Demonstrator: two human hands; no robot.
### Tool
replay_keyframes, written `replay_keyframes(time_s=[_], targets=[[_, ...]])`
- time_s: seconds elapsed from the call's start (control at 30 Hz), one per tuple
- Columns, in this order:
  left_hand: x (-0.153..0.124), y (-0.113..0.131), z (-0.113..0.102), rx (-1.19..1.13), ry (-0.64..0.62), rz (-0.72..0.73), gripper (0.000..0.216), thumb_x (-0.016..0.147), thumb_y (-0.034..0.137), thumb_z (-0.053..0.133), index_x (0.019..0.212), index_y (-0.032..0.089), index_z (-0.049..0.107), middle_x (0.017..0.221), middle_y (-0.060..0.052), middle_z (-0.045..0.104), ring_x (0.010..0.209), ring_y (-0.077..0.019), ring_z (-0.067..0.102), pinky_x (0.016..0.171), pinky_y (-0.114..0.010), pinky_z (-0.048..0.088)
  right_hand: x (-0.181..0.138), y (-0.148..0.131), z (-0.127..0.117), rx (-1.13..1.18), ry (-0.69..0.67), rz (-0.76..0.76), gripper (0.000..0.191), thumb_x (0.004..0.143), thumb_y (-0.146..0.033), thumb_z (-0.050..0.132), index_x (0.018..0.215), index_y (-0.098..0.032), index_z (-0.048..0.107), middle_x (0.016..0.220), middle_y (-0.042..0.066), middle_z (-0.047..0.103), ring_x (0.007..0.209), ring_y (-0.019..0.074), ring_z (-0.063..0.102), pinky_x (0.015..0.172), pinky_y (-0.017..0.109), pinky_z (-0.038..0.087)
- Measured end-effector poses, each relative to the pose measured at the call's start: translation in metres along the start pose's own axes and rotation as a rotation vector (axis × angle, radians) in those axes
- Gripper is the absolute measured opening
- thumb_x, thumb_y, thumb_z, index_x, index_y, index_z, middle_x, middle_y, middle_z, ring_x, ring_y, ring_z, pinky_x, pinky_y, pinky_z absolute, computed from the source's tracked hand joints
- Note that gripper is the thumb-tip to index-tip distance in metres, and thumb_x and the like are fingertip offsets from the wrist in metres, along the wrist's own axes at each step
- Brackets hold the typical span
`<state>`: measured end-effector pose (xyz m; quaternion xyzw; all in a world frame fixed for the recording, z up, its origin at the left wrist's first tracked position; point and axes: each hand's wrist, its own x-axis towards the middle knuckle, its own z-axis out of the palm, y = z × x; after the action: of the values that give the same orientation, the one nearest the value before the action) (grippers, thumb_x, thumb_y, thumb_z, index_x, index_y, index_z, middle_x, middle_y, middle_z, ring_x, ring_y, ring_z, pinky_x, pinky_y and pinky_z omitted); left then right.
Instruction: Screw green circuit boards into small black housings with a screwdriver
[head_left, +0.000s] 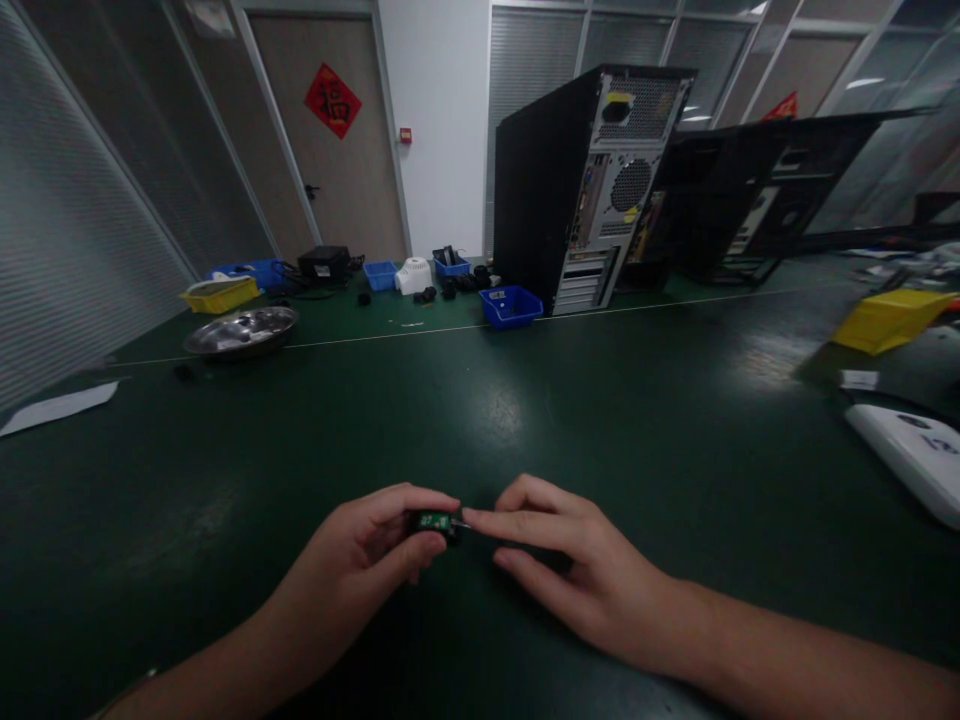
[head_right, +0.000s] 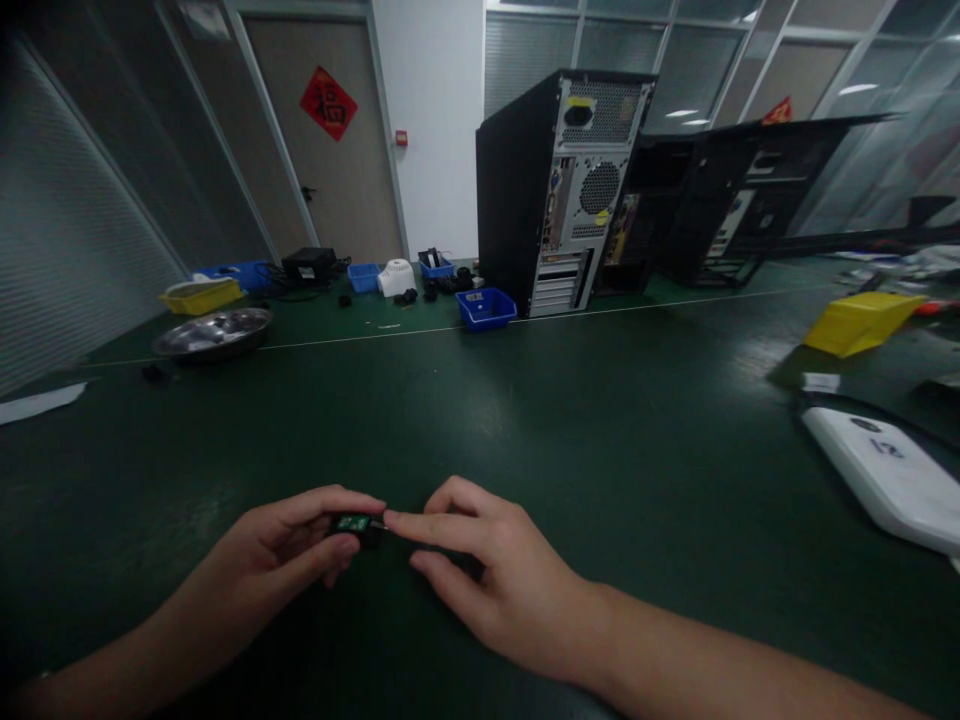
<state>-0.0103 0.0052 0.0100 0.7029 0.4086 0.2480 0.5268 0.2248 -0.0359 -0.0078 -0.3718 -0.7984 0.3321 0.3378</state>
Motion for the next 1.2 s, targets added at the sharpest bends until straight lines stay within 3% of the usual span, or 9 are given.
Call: replay_keyframes(time_s=[0.17, 0.27, 0.5, 1.2], targets=[[-0.005, -0.002, -0.001, 0.294, 0.062, 0.203, 0.02, 0.088, 0.023, 0.064, 0.106, 0.025, 0.072, 0.089, -0.002, 0.073, 0.077, -0.0174, 0.066, 0.07, -0.025, 0.049, 0.0, 0.002, 0.0, -0.018, -0.008, -0.008, 0.045, 0.096, -0.015, 0.054, 0.138, -0.03, 0.054, 0.103, 0.005, 0.056, 0.088, 0.0156, 0.057, 0.075, 0.028, 0.047], [-0.007, -0.003, -0.001, 0.332, 0.087, 0.281, 0.021, 0.088, 0.02, 0.064, 0.106, 0.027, 0.072, 0.091, -0.001, 0.075, 0.082, -0.0178, 0.068, 0.073, -0.025, 0.05, 0.001, 0.002, 0.001, -0.015, -0.009, -0.013, 0.045, 0.096, -0.015, 0.054, 0.138, -0.031, 0.054, 0.103, 0.005, 0.056, 0.088, 0.0157, 0.057, 0.075, 0.029, 0.047], [-0.007, -0.002, 0.005, 0.107, 0.11, 0.192, 0.019, 0.085, 0.019, 0.065, 0.1, 0.024, 0.075, 0.079, -0.001, 0.072, 0.06, -0.0125, 0.063, 0.057, -0.02, 0.05, 0.001, 0.0, 0.003, 0.034, 0.027, -0.021, 0.044, 0.096, -0.016, 0.054, 0.138, -0.03, 0.054, 0.1, 0.005, 0.056, 0.087, 0.0158, 0.056, 0.073, 0.028, 0.047], [-0.002, 0.008, 0.015, -0.219, 0.181, 0.031, 0.016, 0.078, 0.018, 0.07, 0.092, 0.018, 0.078, 0.068, -0.001, 0.07, 0.057, -0.0129, 0.06, 0.057, -0.022, 0.052, 0.002, 0.0, 0.004, 0.066, 0.063, -0.015, 0.044, 0.096, -0.016, 0.054, 0.138, -0.03, 0.055, 0.101, 0.005, 0.057, 0.086, 0.0161, 0.057, 0.073, 0.029, 0.048]])
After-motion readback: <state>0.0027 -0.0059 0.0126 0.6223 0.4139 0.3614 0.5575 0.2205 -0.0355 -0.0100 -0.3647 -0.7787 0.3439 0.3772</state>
